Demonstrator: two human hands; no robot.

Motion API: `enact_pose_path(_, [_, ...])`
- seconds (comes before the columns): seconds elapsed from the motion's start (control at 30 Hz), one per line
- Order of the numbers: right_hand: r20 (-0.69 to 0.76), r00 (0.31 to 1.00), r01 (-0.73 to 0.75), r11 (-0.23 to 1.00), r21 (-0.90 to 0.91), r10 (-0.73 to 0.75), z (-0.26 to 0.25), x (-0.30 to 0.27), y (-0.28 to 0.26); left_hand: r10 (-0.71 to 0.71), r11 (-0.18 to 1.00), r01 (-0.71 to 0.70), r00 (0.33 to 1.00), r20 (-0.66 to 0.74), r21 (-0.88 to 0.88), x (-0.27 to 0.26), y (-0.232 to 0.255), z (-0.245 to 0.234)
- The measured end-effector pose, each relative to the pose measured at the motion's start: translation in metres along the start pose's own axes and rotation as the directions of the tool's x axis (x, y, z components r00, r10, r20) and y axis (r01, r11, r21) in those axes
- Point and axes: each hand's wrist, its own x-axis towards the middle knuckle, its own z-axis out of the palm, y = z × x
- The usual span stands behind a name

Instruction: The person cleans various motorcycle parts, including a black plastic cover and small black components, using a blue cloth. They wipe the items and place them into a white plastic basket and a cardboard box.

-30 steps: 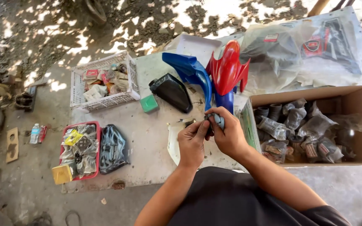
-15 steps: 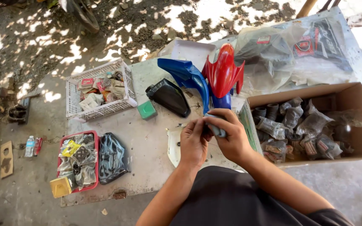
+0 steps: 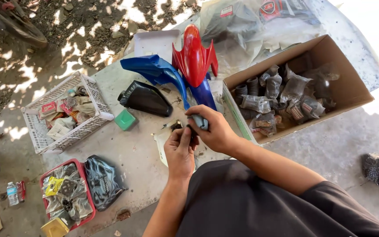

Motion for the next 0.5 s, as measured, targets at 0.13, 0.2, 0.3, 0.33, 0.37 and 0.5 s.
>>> enact_pose_path(0.13, [0.062, 0.993, 0.099, 0.994, 0.046, -0.101, -0.005, -0.006, 0.002, 0.014, 1.0, -0.014, 1.0, 0.008, 0.012, 0.004, -0.007, -0.001])
enact_pose_path(0.2, [0.058, 0.997, 0.053, 0.994, 0.098, -0.059, -0.007, -0.007, 0.006, 0.0, 0.999, -0.001, 1.0, 0.029, 0.043, 0.003, -0.005, 0.002])
enact_pose_path(0.3, [0.069, 0.998, -0.008, 0.999, 0.033, 0.006, -0.011, -0.01, 0.009, -0.019, 0.997, 0.014, 0.997, 0.069, 0.074, -0.002, -0.003, 0.007])
enact_pose_path(0.33, [0.052, 0.998, -0.026, 0.999, 0.026, 0.025, -0.011, -0.01, 0.011, -0.019, 0.996, 0.012, 0.997, 0.072, 0.091, -0.003, -0.004, 0.007])
enact_pose_path(0.37, [0.038, 0.998, -0.041, 0.999, 0.019, 0.04, -0.012, -0.009, 0.013, -0.013, 0.994, 0.006, 0.997, 0.073, 0.105, -0.003, -0.004, 0.009])
enact_pose_path(0.5, [0.085, 0.996, -0.021, 1.0, 0.012, 0.02, -0.021, -0.01, 0.003, -0.018, 0.995, 0.016, 0.999, 0.027, 0.097, 0.0, 0.0, 0.009])
